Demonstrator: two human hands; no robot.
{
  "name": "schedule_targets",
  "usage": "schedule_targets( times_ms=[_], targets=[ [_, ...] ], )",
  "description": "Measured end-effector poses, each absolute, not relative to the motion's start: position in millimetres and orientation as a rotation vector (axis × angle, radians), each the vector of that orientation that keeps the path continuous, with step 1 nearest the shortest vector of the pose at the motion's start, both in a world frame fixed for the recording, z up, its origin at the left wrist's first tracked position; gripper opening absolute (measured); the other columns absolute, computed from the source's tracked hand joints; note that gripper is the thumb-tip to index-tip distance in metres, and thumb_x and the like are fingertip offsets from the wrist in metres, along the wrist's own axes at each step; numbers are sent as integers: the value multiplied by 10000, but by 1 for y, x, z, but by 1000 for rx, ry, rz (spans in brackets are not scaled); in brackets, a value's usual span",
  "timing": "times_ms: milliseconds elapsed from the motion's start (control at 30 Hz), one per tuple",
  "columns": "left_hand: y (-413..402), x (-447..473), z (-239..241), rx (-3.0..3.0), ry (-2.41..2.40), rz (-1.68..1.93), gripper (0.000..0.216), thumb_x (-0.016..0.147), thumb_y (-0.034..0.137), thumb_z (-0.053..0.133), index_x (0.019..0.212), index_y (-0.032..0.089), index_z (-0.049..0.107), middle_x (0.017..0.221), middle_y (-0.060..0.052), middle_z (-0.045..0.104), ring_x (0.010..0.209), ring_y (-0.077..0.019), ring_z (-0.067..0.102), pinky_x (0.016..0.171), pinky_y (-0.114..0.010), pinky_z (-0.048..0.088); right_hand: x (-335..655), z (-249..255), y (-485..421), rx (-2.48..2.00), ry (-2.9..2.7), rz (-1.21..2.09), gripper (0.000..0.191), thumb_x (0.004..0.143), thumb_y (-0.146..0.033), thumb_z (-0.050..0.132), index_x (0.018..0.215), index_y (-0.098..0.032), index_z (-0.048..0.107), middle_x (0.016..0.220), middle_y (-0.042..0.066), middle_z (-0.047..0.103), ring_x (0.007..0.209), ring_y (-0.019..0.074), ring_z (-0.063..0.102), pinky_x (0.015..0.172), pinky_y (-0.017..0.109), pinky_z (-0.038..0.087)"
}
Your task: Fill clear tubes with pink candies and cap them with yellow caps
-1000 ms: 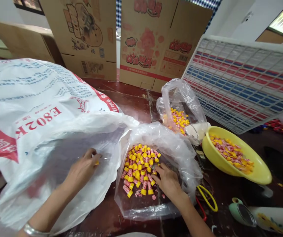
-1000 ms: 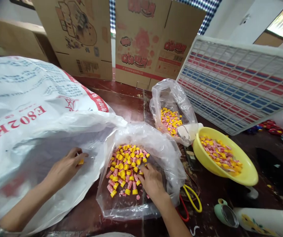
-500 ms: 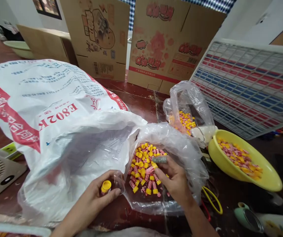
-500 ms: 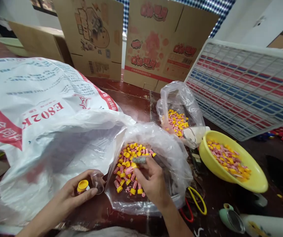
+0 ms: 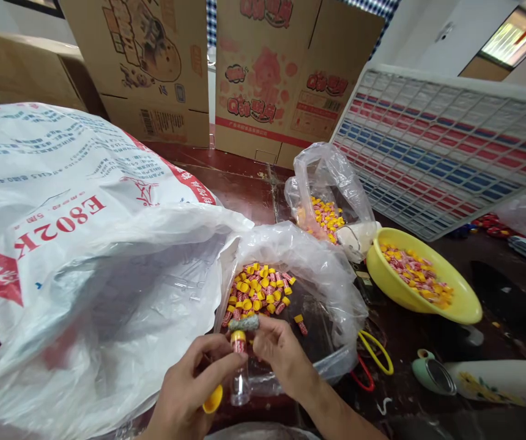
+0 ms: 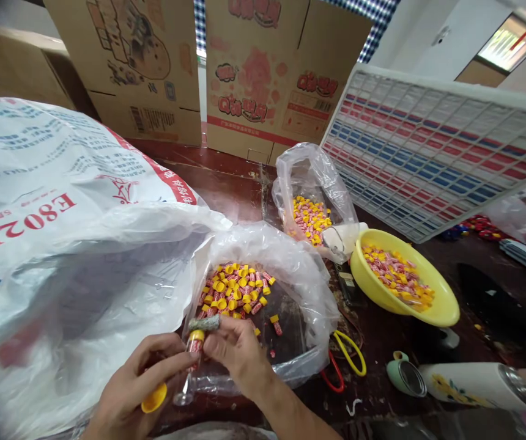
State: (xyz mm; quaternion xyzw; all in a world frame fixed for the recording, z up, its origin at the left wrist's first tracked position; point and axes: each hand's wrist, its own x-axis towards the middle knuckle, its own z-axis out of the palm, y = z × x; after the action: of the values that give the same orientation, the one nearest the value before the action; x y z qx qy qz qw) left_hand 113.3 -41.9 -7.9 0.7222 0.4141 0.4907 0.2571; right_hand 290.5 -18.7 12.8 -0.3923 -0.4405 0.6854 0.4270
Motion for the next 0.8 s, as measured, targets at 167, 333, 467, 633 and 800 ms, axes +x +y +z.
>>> schedule_targets(
  times_ms=[167,333,467,633,800],
  targets=[
    [-39,113,-15,1869,1193,1301,355,909,112,570,1122,330,752,973,-17,628,860,-135,658,728,-203,527,296,-5,-39,-1292,-1448,1433,1134,419,-610,973,1398,-225,549,1293,122,660,1232,358,606,1035,463,518],
    [-37,123,4,1058,1257,1026,443,878,438,688,1288,276,641,1039,-32,732,931,-214,704,856,-303,561,289,-13,-39,-1402,-1764,911,951,551,-447,972,1373,-225,549,1344,138,619,1280,353,569,1102,481,466],
    [-31,126,10,657,1011,874,606,807,465,742,1336,218,579,992,-45,732,835,-225,699,816,-352,573,293,1,-30,-1182,-2122,790,938,610,-433,955,1409,-215,515,1388,138,603,1394,335,470,1183,498,382],
    [13,80,10,1337,1393,922,492,865,367,612,1348,274,597,940,-17,650,806,-198,651,742,-304,508,352,0,-18,-1606,-2153,619,641,828,-351,795,1391,-175,547,1347,169,619,1258,338,600,1048,498,510],
    [70,63,-6,2294,1706,218,413,888,128,415,1120,233,741,1063,-102,649,865,-245,654,711,-336,470,394,-12,-10,-2124,-2168,380,198,962,-176,580,1137,-169,673,1193,147,678,990,315,719,838,450,584]
  ],
)
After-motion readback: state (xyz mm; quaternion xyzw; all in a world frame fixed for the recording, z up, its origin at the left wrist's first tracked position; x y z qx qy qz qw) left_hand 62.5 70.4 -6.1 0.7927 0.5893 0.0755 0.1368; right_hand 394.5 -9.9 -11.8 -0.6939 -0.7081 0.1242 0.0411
